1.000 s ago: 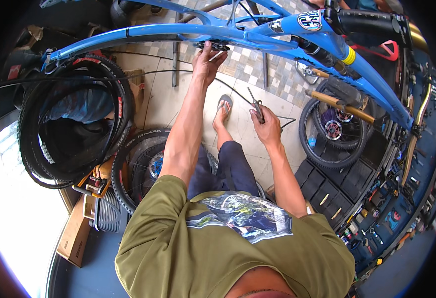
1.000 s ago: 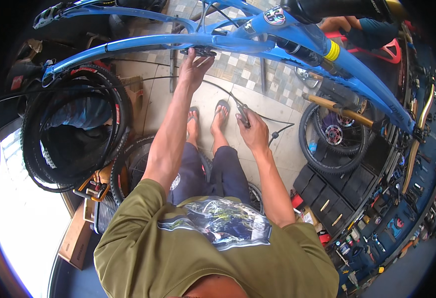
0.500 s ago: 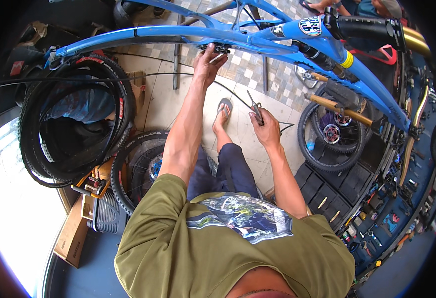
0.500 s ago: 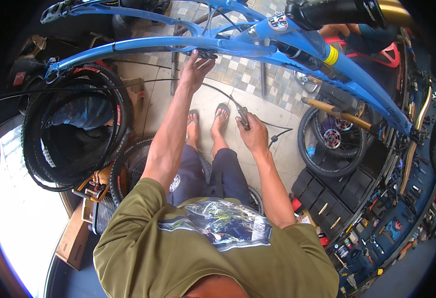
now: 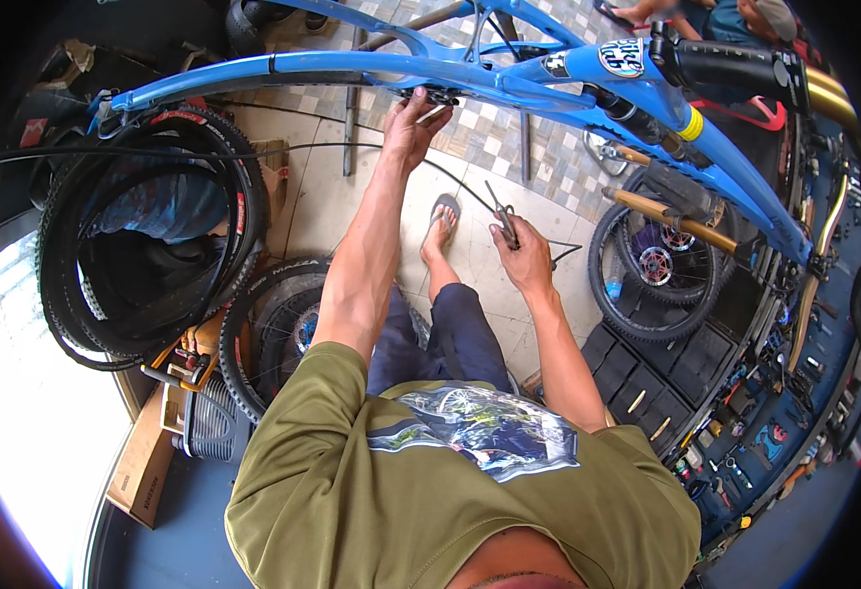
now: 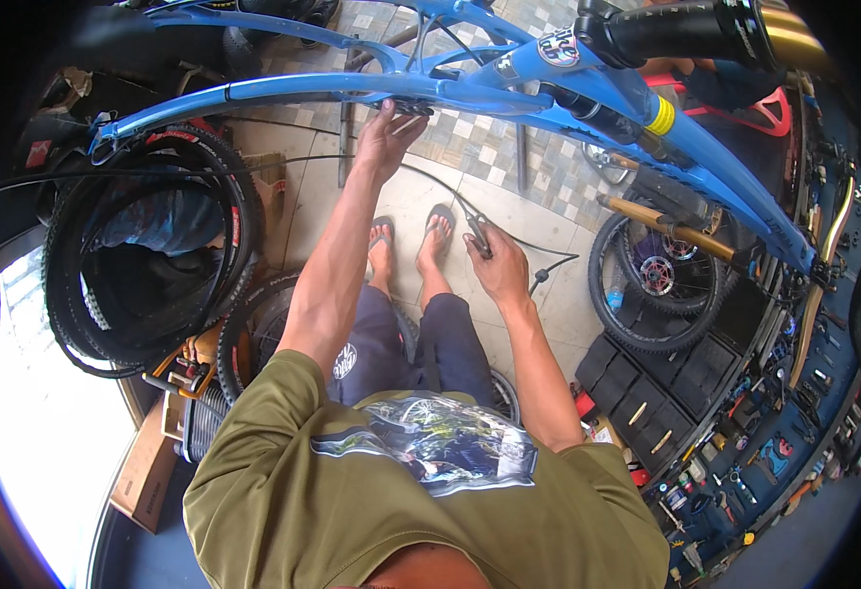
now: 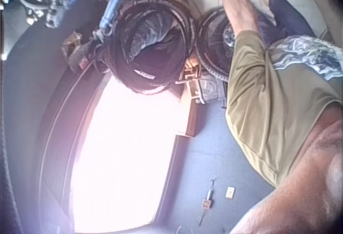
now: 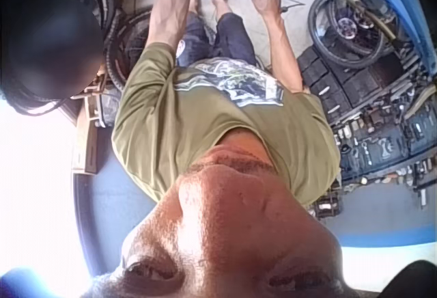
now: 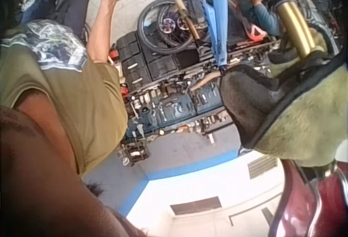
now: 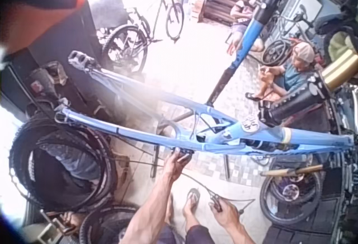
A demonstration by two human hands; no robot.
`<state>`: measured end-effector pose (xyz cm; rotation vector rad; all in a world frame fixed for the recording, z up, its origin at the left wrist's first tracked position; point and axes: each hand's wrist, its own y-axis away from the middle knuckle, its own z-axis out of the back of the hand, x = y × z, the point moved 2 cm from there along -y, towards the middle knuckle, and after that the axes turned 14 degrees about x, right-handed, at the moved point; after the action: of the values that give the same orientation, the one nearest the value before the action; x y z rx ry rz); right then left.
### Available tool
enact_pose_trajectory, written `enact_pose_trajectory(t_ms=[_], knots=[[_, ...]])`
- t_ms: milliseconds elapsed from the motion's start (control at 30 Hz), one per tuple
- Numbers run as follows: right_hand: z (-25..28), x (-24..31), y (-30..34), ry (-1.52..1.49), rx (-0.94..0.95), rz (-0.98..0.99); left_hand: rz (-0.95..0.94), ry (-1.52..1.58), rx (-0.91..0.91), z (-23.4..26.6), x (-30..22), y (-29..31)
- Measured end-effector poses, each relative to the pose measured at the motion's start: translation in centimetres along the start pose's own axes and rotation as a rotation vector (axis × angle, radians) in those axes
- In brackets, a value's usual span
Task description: The person removes a bolt from the bicycle frame, then installs a bottom bracket into the frame using a torque wrench to tighten it.
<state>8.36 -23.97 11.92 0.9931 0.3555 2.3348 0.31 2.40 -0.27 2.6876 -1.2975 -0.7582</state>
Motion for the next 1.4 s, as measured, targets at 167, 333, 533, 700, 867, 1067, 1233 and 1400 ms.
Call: enact_pose_trajectory(t_ms=[167,333,533,700,867,1067,1233,1400], knots=[[-0.3,-0.2,-0.1,0.011,-0.010,0.004,0.004,-0.009,-0.013,-0.2,-0.1,0.1],[-0.3,0.0,-0.4,0.004,0.010,0.002,-0.007,0.002,-0.005,0.0,-0.1,-0.1],[-0.1,0.4,-0.7,0.015,0.029,-0.004,-0.011,0.006,-0.001,0.0,0.0,-0.1],[-0.1,0.4,-0.9,0.013,0.029,-0.008,-0.002,-0.013,0.003,0.0,-0.2,-0.1],[-0.3,0.1,-1.0,0.000,0.034,0.012,0.019,-0.034,0.019,-0.4,-0.7,0.0],[-0.4,0.4,-0.9,-0.003,0.036,0.011,-0.005,-0.045,0.025,-0.5,-0.7,0.0],[-0.5,0.4,-1.1,-0.006,0.060,0.002,-0.019,0.011,0.078,0.2,-0.5,-0.2],[-0.5,0.9,-1.2,-0.004,0.060,0.009,-0.006,0.018,0.013,0.6,-0.2,-0.4]])
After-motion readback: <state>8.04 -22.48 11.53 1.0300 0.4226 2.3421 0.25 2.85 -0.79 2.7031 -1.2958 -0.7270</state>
